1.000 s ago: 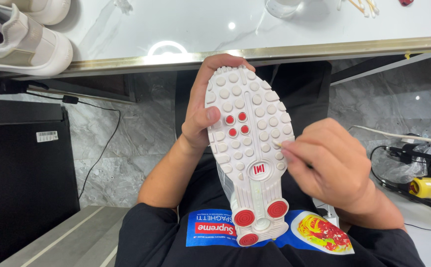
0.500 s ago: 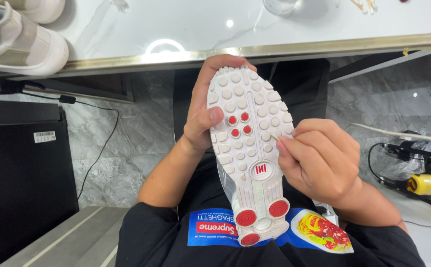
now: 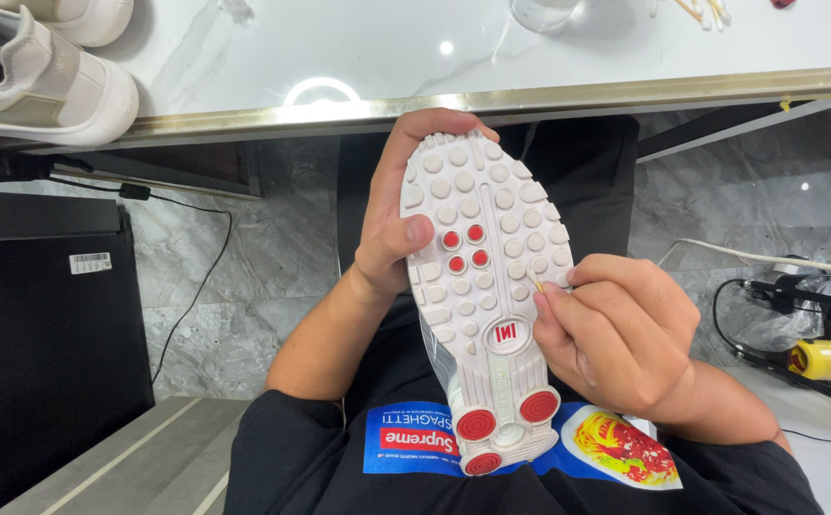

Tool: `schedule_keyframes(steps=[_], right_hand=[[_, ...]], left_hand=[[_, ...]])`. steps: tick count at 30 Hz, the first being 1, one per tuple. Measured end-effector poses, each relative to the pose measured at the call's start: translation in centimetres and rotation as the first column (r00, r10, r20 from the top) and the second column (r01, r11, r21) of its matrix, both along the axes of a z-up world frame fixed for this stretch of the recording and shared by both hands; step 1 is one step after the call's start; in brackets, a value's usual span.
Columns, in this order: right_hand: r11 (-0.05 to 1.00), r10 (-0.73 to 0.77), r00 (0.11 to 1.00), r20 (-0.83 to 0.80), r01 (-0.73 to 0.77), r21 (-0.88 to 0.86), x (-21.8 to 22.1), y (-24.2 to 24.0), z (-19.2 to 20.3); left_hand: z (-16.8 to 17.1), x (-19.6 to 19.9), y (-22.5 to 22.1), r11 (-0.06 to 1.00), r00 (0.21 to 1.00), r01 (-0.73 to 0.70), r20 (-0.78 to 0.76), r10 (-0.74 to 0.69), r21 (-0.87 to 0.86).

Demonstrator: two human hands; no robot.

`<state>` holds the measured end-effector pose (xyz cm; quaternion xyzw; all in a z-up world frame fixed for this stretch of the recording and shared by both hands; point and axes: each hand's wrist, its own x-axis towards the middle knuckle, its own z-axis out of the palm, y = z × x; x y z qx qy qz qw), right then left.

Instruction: The person cleans the white sole of a shoe using a cotton swab and a liquid from a bottle. They scrub the recessed parts and flat surfaces of the sole, occasionally switching to a new swab and dipping it back into the bottle.

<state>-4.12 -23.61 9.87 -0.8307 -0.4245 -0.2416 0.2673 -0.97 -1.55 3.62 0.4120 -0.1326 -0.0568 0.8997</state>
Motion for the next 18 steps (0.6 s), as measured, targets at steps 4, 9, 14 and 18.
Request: schedule_keyframes(steps=[4,9,14,18], right_hand=[[0.999,-0.037,0.998,0.05,0.037,0.012,0.2,0.4,-0.5],[0.999,-0.029,1.0,-0.011,0.029,0.027,0.2,0.3,-0.4],[0.998,-0.041,0.999,-0.023,0.042,0.037,0.0,0.4,-0.2],[0.996,-0.075,0.997,0.011,0.074,0.053,0.9,1.2,-0.5]], left_hand=[[0.2,0.2,-0.2,1.0,1.0,-0.002,-0.001,0.002,-0.003],[0.1,0.1,-0.3,1.0,1.0,0.012,-0.008,-0.012,0.002],[-0.2,0.4,-0.4,1.0,1.0,0.021,-0.005,-0.021,-0.022],[-0.3,0.5,-0.7,0.999,1.0,-0.005,0.002,0.005,-0.038]])
